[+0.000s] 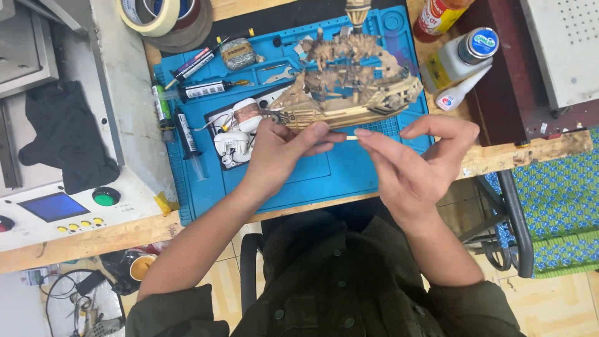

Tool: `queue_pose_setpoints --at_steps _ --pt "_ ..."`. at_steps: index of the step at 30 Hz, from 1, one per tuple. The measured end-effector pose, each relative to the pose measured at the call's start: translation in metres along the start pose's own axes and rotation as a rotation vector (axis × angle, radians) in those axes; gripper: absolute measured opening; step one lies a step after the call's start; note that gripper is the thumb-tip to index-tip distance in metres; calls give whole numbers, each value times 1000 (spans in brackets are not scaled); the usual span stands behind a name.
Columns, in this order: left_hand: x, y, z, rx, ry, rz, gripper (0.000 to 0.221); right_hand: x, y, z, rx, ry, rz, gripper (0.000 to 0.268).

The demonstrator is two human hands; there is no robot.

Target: Applying glue to small wooden sticks and carefully attaching them to the hull and deck of a model ship.

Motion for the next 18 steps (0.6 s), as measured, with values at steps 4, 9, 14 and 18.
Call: queue_pose_setpoints --at_steps 4,9,14,18 --pt "-3 0 -2 -93 13 -28 35 -3 14 4 64 13 -121 13" --pt "-21 -3 -2 -81 2 -123 29 -6 22 6 73 -7 -156 17" --pt "-17 0 -3 -1 -20 -73 54 -15 20 12 65 3 -169 10" --pt "-17 1 -4 52 -36 -39 62 -19 19 11 65 48 -197 13"
Point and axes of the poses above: each hand's wrist, its own z-axis towards the middle knuckle, its own y-axis out of the palm, x = y × z, the point moved 1 cm from there along z, towards the middle knuckle, and after that the axes turned 14 degrees about y, right-handed, at the moved point
